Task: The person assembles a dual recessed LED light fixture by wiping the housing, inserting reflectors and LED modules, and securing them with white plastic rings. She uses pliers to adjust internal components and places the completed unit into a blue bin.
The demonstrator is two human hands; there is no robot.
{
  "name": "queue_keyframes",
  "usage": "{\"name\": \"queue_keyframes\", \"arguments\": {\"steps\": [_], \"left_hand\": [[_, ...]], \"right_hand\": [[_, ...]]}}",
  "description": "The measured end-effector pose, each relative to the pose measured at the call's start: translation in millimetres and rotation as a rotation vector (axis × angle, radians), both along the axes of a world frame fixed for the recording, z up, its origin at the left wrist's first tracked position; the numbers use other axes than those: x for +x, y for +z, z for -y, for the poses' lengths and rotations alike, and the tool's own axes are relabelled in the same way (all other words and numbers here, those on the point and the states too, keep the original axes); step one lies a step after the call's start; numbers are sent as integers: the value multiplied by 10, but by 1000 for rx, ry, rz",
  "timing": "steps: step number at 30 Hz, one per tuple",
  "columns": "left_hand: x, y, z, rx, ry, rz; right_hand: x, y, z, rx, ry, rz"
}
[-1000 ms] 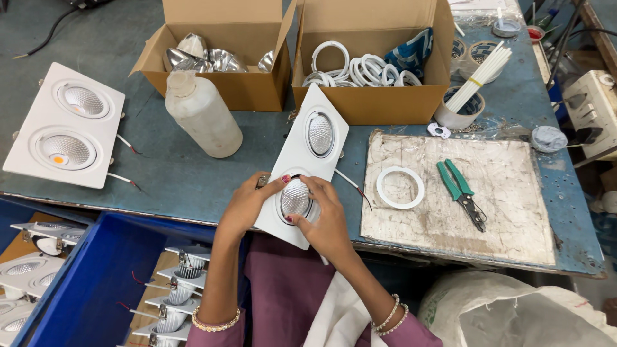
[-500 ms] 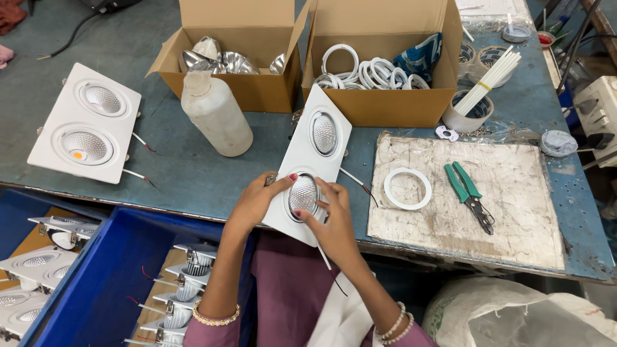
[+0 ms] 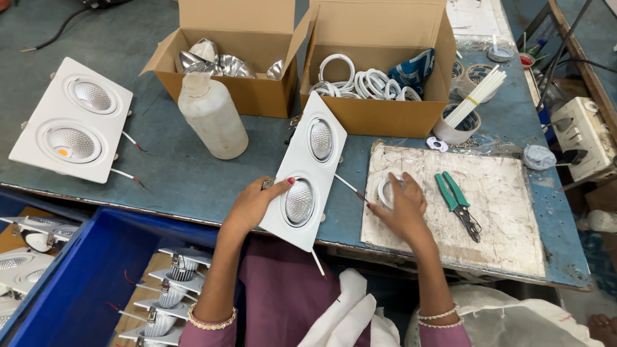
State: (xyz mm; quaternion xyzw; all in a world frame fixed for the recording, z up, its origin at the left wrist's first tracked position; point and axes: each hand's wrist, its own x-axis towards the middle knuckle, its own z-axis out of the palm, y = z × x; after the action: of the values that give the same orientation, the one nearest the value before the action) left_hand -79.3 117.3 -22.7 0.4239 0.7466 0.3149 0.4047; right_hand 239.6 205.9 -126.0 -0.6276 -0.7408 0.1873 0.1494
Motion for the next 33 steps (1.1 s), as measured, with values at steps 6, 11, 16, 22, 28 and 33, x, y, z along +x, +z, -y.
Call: {"name": "queue_keyframes", "arguments": {"steps": [6,11,16,22,28,33], "left_hand": [[-4,-21,-2,4,18,-27],[-16,-62,-16,4,9,4],[-13,-58,-10,24,8,0],[3,-18,7,34,3,29],[-18,-40,2,37,-10,32],[-47,-73,5,50,-3,53]], "right_hand": [[96,-44,-13,115,-138,39],[87,-28,6,63,-208,-33],[-78,-24,94,263,-249,-7],[3,-19,94,136,-195,-78],[320,-20,91,202,187,-161],[444,102,9,-30,255,-42]]}}
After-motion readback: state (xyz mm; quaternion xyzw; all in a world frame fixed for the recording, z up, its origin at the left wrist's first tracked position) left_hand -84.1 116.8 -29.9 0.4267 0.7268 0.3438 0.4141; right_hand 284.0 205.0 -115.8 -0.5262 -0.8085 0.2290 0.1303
